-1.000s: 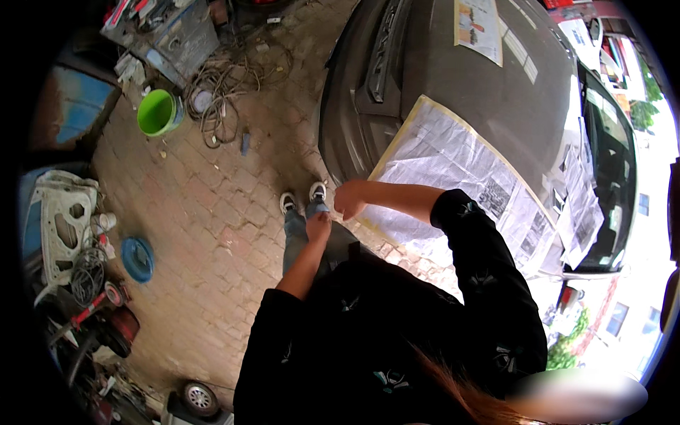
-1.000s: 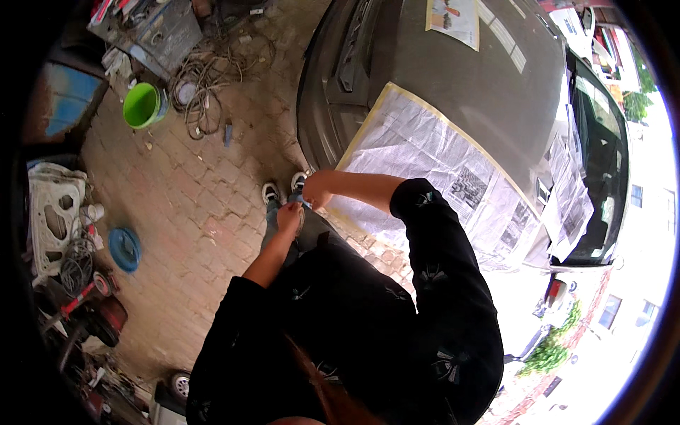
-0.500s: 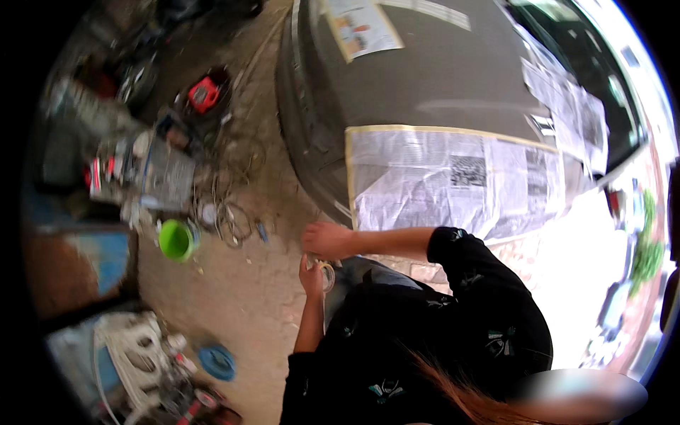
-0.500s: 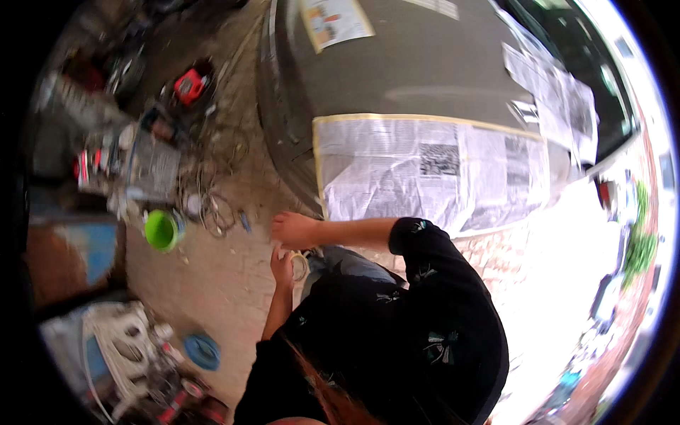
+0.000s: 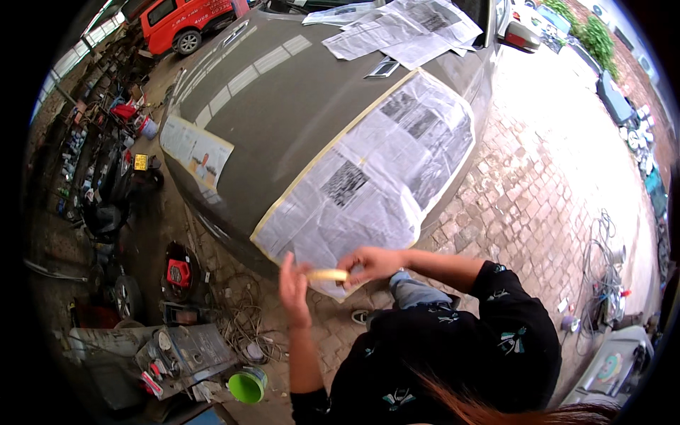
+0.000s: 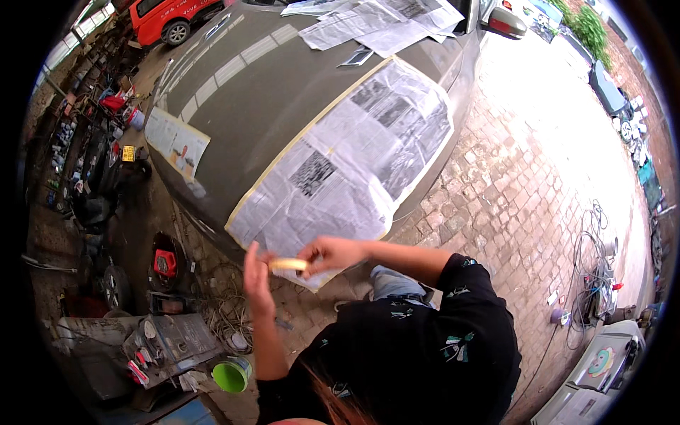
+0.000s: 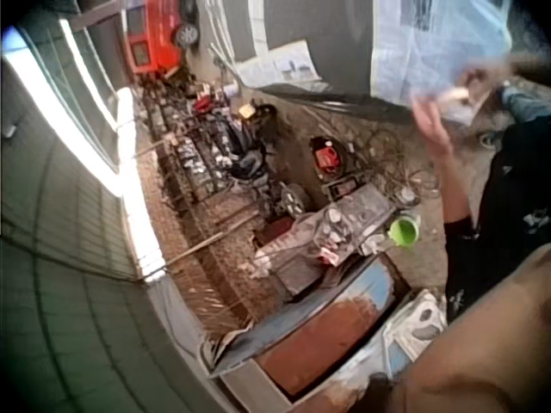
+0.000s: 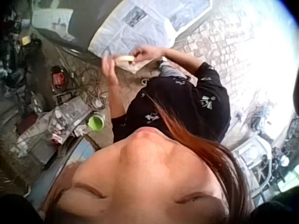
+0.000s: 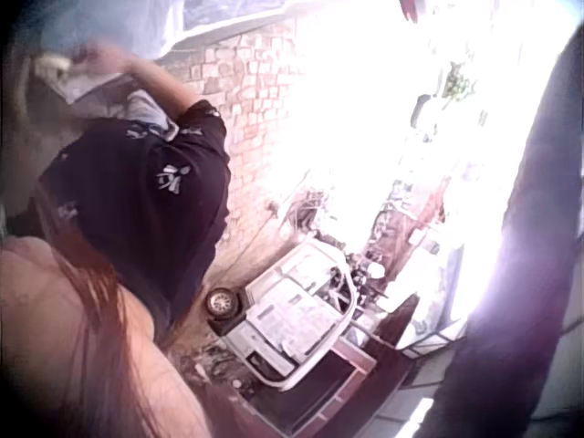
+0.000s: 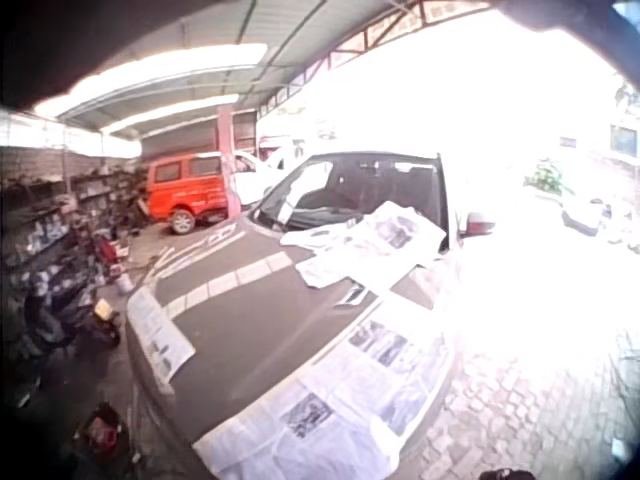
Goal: The person applies masking tape to secure newspaper sheets on the hood of a car. They smooth the tape along the edges of the paper to ensure it adheres to the vehicle's surface, preparing the area for painting or bodywork.
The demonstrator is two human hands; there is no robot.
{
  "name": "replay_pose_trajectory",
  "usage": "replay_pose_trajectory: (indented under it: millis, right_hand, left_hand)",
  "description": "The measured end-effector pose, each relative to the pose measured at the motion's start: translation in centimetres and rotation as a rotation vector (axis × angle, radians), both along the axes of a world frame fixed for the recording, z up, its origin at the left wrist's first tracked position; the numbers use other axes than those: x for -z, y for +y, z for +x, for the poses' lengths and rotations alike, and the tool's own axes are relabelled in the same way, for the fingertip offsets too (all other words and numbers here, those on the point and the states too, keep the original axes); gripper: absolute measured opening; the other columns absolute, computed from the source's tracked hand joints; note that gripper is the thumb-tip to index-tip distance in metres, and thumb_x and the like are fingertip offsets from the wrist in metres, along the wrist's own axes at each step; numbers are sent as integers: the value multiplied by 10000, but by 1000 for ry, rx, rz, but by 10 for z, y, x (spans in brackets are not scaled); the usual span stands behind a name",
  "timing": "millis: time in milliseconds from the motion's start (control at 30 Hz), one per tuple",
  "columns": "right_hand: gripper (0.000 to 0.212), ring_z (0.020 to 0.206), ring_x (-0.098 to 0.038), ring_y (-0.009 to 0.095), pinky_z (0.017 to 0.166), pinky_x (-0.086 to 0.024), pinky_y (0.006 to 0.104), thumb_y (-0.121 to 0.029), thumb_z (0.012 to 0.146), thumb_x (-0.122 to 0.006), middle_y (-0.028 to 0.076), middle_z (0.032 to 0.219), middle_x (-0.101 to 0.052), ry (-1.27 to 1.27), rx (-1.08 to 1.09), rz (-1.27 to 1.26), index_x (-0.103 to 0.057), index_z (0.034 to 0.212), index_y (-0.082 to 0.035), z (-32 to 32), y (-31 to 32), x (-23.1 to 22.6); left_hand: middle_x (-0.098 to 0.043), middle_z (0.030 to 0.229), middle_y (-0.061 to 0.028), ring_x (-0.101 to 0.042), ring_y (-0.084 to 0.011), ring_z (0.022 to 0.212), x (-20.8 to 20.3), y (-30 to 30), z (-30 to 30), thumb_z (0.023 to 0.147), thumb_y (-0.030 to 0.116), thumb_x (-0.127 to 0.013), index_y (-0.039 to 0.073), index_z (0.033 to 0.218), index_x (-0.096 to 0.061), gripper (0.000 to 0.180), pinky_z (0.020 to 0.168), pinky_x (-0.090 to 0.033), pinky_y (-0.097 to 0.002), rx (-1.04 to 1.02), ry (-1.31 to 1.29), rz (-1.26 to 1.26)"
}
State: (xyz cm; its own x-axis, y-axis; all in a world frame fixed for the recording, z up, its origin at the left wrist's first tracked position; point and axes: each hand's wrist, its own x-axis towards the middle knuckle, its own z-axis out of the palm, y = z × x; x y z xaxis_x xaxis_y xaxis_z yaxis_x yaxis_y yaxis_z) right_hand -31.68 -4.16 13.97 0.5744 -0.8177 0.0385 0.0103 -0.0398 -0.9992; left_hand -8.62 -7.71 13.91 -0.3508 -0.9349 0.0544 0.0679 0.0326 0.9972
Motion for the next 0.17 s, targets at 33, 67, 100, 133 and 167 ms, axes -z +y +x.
replay_pose_trajectory:
  millis: [33,67,100,133,167]
  right_hand:
    - [233,874,-600,117,789,-484,299,-183,863,-696,30,921,-673,-29,61,-37,-658,1023,-18,-18,-12,-11]
    - [254,889,-616,146,790,-485,307,-195,837,-723,57,963,-679,149,203,-161,-663,1016,-26,-44,-21,-19]
    - [258,877,-629,211,783,-487,331,-199,807,-743,97,942,-672,286,344,-340,-663,989,-35,-66,-38,-20]
    - [251,838,-633,296,753,-491,369,-208,777,-736,136,928,-664,421,472,-560,-672,963,-51,-90,-59,-20]
    - [217,850,-625,313,757,-489,399,-186,768,-719,124,916,-660,563,536,-595,-673,941,-64,-112,-81,-22]
  left_hand:
    - [-537,1287,-145,-505,-213,1177,-16,-14,-5,945,204,-466,-11,1413,-354,527,1012,-363,-347,-68,-44,-193]
    - [-514,1331,-145,-491,-223,1214,-57,-22,-18,956,263,-452,-11,1403,-367,531,1025,-361,-361,-71,-15,-214]
    - [-517,1328,-141,-493,-231,1214,-94,-35,-19,969,298,-428,-6,1400,-376,530,1015,-371,-368,-99,52,-263]
    - [-433,1394,-202,-416,-289,1293,-148,-37,-23,922,499,-445,-23,1417,-325,729,1079,-300,-427,-122,-59,-306]
    - [-431,1393,-210,-411,-324,1290,-187,-32,-26,884,621,-412,-23,1407,-342,833,1078,-294,-447,1,118,-802]
